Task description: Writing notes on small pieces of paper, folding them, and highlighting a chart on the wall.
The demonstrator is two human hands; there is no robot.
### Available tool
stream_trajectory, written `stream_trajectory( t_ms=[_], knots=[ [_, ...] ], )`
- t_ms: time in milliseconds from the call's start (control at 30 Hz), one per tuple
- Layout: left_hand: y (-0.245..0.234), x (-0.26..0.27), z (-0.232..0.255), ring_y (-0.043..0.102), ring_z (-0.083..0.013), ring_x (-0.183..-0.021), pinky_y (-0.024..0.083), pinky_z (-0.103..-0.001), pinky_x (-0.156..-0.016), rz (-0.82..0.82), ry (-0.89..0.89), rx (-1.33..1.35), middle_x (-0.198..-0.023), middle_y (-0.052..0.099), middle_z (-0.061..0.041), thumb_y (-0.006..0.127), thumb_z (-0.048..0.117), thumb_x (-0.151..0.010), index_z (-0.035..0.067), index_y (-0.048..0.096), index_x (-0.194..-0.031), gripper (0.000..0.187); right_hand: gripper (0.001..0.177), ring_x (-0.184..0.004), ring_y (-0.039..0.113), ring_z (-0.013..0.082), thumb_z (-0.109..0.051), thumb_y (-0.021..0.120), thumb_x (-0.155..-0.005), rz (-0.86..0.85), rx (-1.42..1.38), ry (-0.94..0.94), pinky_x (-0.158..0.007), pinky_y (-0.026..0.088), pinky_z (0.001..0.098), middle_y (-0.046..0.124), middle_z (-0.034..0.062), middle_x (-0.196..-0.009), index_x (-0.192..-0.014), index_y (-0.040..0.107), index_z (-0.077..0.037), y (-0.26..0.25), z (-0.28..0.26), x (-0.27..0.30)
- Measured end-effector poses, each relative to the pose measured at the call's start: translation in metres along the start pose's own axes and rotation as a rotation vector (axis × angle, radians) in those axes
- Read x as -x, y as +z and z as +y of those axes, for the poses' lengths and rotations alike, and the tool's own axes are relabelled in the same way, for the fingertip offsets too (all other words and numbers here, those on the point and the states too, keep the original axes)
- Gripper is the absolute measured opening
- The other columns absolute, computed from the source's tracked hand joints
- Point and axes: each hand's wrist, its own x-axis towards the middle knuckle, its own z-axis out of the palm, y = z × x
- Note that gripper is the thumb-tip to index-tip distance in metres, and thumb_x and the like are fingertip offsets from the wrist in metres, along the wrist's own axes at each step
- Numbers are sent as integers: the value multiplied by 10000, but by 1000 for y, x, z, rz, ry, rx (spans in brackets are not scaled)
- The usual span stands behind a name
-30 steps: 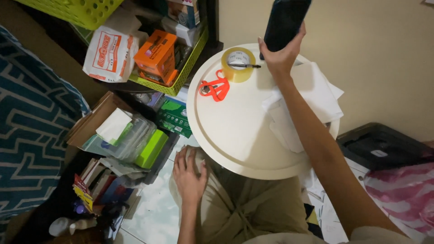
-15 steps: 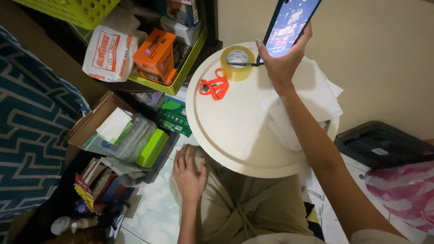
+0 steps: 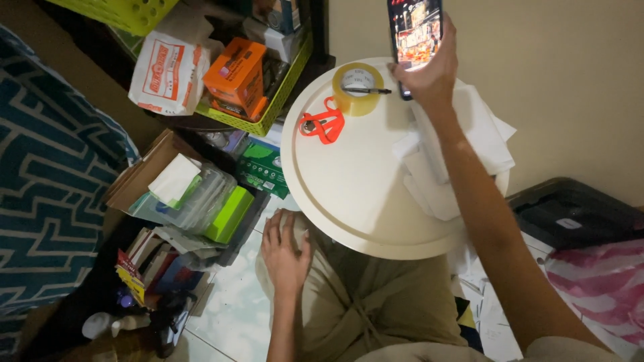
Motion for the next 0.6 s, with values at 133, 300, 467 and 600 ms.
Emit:
stream_trajectory(
  t_ms=[133, 300, 467, 600],
  knots=[
    [5, 0, -6, 345, -339, -1290, 287, -534, -1052, -20, -15, -19, -1377, 415, -88, 505, 325, -815, 126, 499, -1253, 481, 959, -949, 533, 320, -248, 830, -566, -305, 390, 528, -780, 485, 438, 433, 127, -1098, -1334, 283, -74, 20, 61, -5],
    [3, -1, -6, 350, -322, -1285, 295, -488, -1034, 2, -10, 19, -1355, 431, -82, 552, 267, -783, 114, 507, -1242, 485, 952, -926, 542, 314, -185, 869, -511, -423, 349, 557, -808, 478, 400, 469, 134, -1053, -1298, 357, -29, 41, 81, -5],
    [6, -2, -8, 346, -328, -1286, 283, -495, -1054, -8, -9, -7, -1361, 421, -70, 550, 273, -791, 115, 509, -1246, 483, 853, -908, 511, 326, -161, 813, -551, -395, 229, 356, -808, 453, 394, 482, 176, -1034, -1253, 364, 20, 72, 103, 11],
    [8, -2, -12, 358, -314, -1279, 297, -502, -1041, -12, -18, -33, -1356, 432, -79, 526, 301, -796, 118, 502, -1260, 499, 828, -921, 517, 324, -162, 839, -566, -355, 154, 308, -820, 443, 406, 497, 174, -1032, -1225, 377, 33, 80, 117, 18]
  ],
)
